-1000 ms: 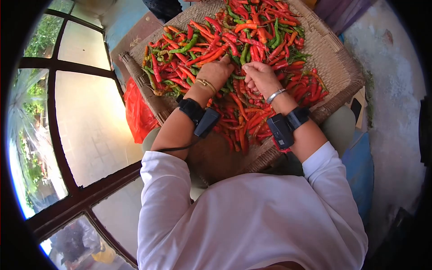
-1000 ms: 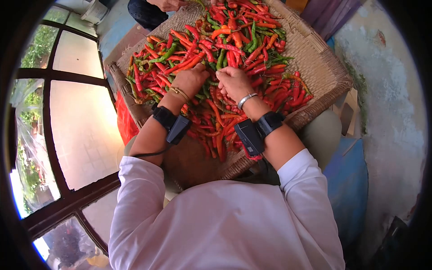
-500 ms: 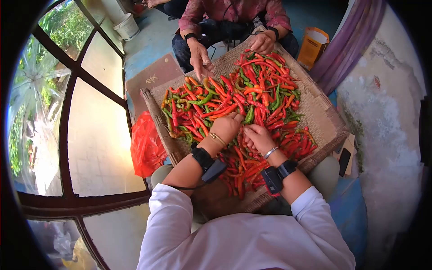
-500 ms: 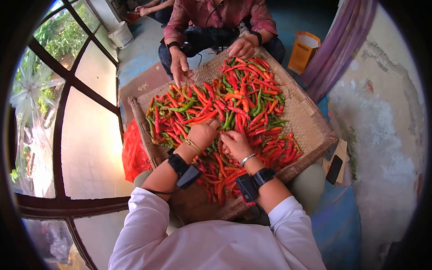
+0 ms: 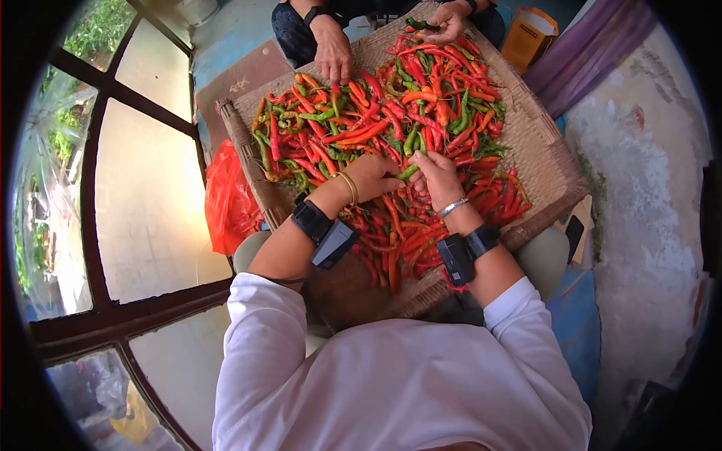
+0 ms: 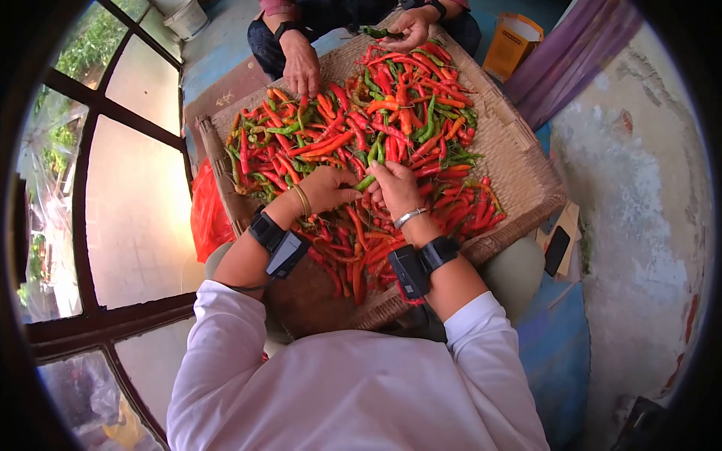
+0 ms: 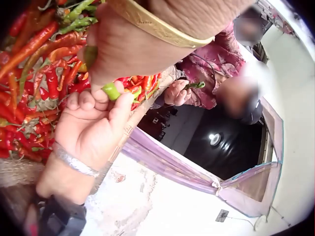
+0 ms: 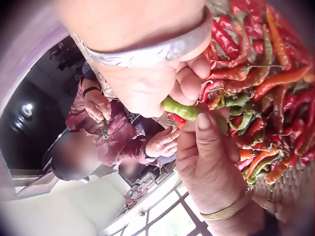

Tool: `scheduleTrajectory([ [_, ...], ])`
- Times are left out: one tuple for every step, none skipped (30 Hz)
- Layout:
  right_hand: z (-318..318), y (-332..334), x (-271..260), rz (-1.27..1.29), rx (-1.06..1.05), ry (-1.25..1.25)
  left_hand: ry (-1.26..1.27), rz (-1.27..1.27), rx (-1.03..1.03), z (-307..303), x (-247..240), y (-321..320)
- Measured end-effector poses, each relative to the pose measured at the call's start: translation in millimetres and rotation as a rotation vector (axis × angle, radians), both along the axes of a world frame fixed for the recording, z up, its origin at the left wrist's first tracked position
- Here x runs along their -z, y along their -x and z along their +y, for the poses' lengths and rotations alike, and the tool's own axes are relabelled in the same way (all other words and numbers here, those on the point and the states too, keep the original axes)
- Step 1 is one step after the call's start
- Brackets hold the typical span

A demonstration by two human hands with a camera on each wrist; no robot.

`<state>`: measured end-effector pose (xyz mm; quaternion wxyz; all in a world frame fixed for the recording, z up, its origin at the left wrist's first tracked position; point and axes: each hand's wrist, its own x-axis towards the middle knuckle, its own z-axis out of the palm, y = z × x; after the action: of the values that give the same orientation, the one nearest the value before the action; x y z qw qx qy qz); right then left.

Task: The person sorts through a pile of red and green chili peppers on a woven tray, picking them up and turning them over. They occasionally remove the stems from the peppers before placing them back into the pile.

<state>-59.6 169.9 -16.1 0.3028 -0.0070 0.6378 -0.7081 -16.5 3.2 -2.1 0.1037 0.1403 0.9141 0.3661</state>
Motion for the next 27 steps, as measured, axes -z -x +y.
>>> scheduleTrajectory([
  [0.3,0.5,3.4,0.007,-0.029,0.009,-0.026,-0.107,-0.001,-3.7,-2.7,-0.3],
  [0.2,1.0,3.7,-0.002,-0.031,0.005,-0.031,-0.116,-0.002,-8.4,-6.8,0.4],
  [-0.4,0.6,2.4,-0.032,-0.007,0.003,-0.019,-0.298,-0.011,-13.8,-10.8,1.0],
  [-1.1,1.1,2.4,-0.062,0.018,0.002,-0.004,-0.479,-0.017,-19.8,-14.2,2.4],
  [-0.2,2.9,4.5,-0.075,0.022,0.010,-0.005,-0.449,-0.036,-25.8,-16.3,3.4],
  [0.5,2.4,4.0,-0.083,0.021,0.008,0.083,-0.394,-0.071,-28.1,-26.9,6.3],
  [1.1,2.5,1.0,-0.093,0.027,0.020,0.075,-0.256,-0.136,-32.6,-26.8,11.5],
  [1.1,2.7,-0.7,-0.103,0.032,0.032,0.069,-0.119,-0.199,-36.4,-26.1,15.8],
  [2.3,3.5,0.3,-0.100,0.000,0.027,-0.279,-0.001,-0.316,-33.6,-25.6,18.4],
  [2.3,3.4,1.3,-0.107,0.000,0.025,-0.627,0.122,-0.430,-30.5,-24.6,20.8],
  [2.1,3.4,1.8,-0.099,-0.006,0.019,-0.628,0.116,-0.432,-32.8,-22.4,23.1],
  [2.1,4.0,2.0,-0.089,-0.013,0.014,-0.577,0.241,-0.460,-36.3,-20.1,26.5],
  [2.1,4.2,3.0,-0.072,-0.016,0.013,-0.524,0.367,-0.488,-40.5,-18.0,28.6],
  [2.3,3.8,3.2,-0.074,-0.021,0.010,-0.525,0.367,-0.494,-47.2,-15.8,27.9],
  [1.7,3.5,3.1,-0.073,0.000,0.016,-0.081,0.341,-0.443,-55.3,-15.8,24.6],
  [0.4,3.4,2.8,-0.071,0.020,0.024,0.363,0.300,-0.379,-60.9,-15.4,21.5],
  [-0.4,2.7,1.9,-0.072,0.011,0.026,0.581,0.269,-0.438,-61.7,-13.5,17.7],
  [-0.5,1.9,0.6,-0.071,0.009,0.016,0.585,0.268,-0.446,-66.6,-10.2,16.9],
  [-0.7,1.4,-0.1,-0.069,0.007,0.005,0.689,0.362,-0.514,-74.6,-3.0,17.8],
  [-1.0,1.1,0.2,-0.070,0.002,0.008,0.793,0.458,-0.578,-82.6,3.7,18.6],
  [-1.0,1.4,0.7,-0.067,-0.001,-0.003,0.782,0.520,-0.639,-87.4,3.3,18.3],
  [-0.3,1.4,1.6,-0.065,-0.003,-0.015,0.783,0.520,-0.641,-91.5,3.7,18.0],
  [0.4,2.1,2.6,-0.056,-0.003,-0.022,0.827,0.394,-0.634,-95.0,4.4,18.1],
  [0.5,1.9,3.0,-0.056,-0.003,-0.021,0.868,0.270,-0.626,-97.3,3.5,18.3],
  [0.8,1.9,3.1,-0.062,-0.005,-0.025,0.890,0.180,-0.601,-99.3,7.6,19.1],
  [1.1,2.2,3.0,-0.067,-0.007,-0.031,0.887,0.182,-0.601,-100.4,12.6,20.3],
  [1.0,2.4,3.8,-0.065,-0.006,-0.032,0.905,0.203,-0.583,-100.8,16.3,21.4],
])
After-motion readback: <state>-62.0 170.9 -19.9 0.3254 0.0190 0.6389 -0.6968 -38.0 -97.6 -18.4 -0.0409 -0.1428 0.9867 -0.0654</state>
